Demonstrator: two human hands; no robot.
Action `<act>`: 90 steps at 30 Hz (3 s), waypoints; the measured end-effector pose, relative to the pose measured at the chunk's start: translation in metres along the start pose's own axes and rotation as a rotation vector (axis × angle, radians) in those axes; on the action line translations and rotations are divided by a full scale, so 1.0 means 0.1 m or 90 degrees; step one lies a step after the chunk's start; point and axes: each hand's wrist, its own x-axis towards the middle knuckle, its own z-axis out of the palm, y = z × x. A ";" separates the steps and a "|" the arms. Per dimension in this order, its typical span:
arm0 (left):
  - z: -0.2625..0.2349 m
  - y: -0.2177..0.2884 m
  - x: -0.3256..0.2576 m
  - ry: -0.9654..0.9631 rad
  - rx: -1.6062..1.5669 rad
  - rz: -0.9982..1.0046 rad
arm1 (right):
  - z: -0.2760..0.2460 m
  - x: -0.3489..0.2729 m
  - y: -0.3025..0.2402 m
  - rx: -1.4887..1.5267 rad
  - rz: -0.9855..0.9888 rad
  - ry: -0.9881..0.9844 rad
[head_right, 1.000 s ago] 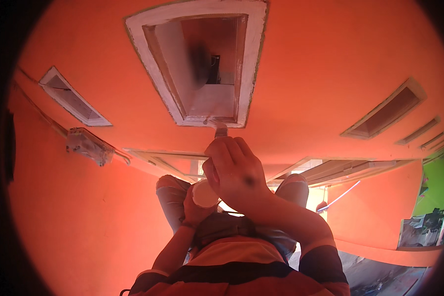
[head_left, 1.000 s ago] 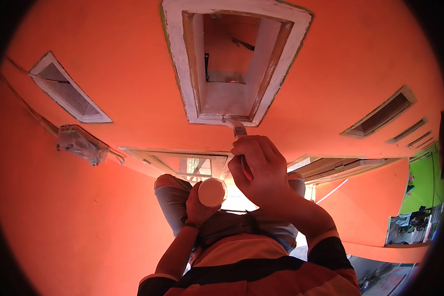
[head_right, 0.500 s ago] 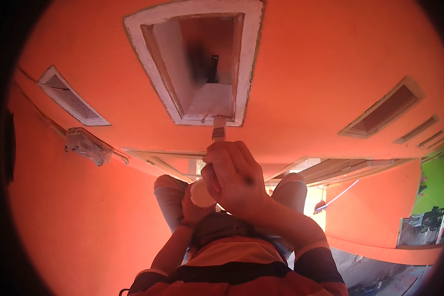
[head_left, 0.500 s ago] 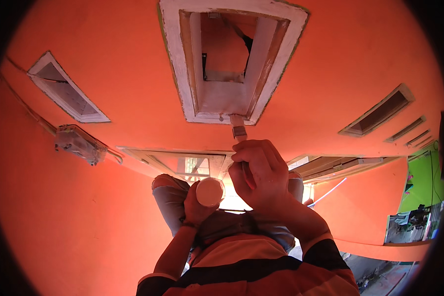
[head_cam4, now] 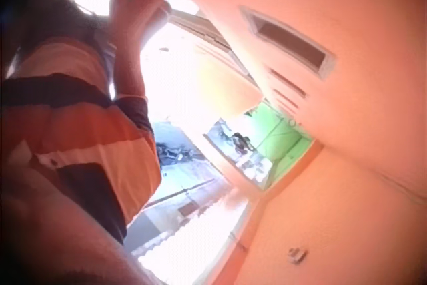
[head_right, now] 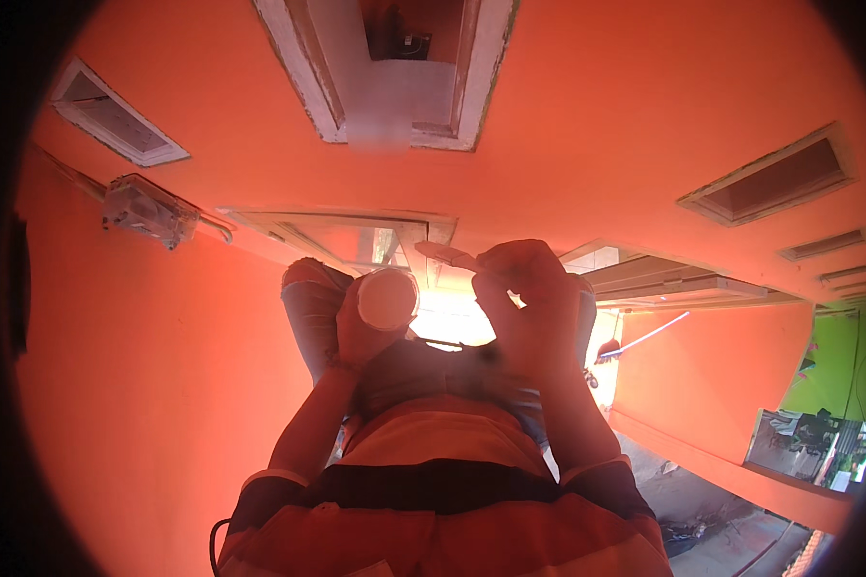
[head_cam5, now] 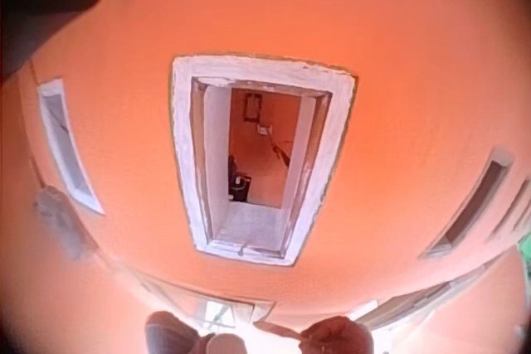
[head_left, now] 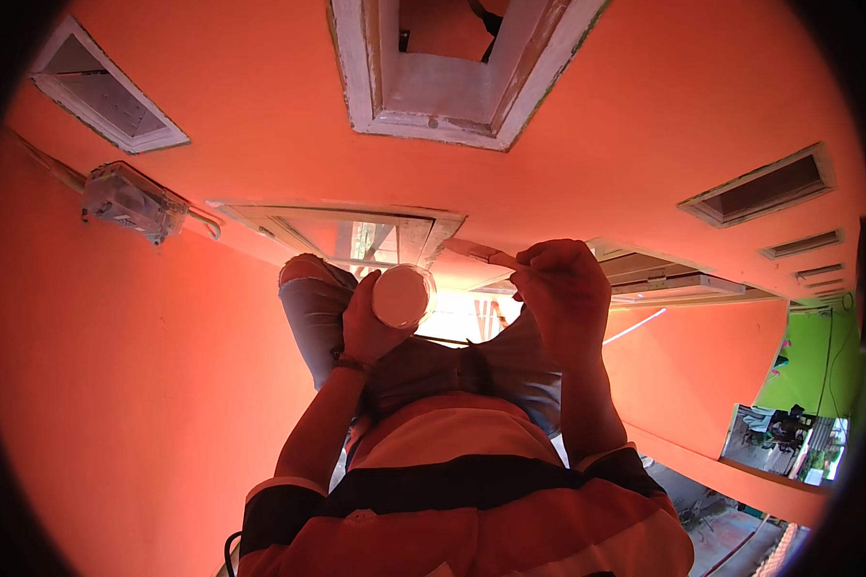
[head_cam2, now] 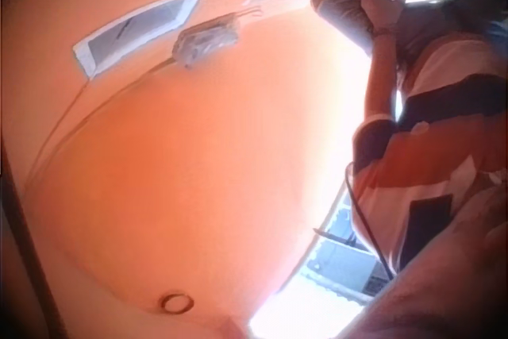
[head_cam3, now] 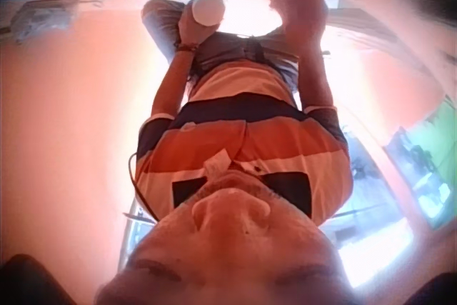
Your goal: The person paints the white trim around ceiling recesses using a small paintbrush and a paint can. They repeatedly dip the brush into the can and apply white paint along the edges of the rectangular ceiling openings.
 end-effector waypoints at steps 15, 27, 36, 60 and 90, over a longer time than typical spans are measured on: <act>-0.01 -0.04 -0.04 0.024 -0.009 0.109 | 0.41 -0.08 0.95 -0.188 -0.104 -0.293; -0.01 -0.03 -0.03 0.067 -0.018 0.136 | 0.65 -0.04 1.06 -0.337 -0.254 -0.317; 0.02 -0.06 -0.01 0.041 0.023 0.133 | 0.54 0.15 0.76 -0.324 -0.116 -0.358; 0.05 -0.09 0.02 0.076 0.047 0.155 | 0.63 0.32 0.82 -0.270 -0.079 -0.334; 0.06 -0.09 -0.02 0.002 0.000 0.045 | 0.75 0.25 0.96 -0.548 -0.281 -0.245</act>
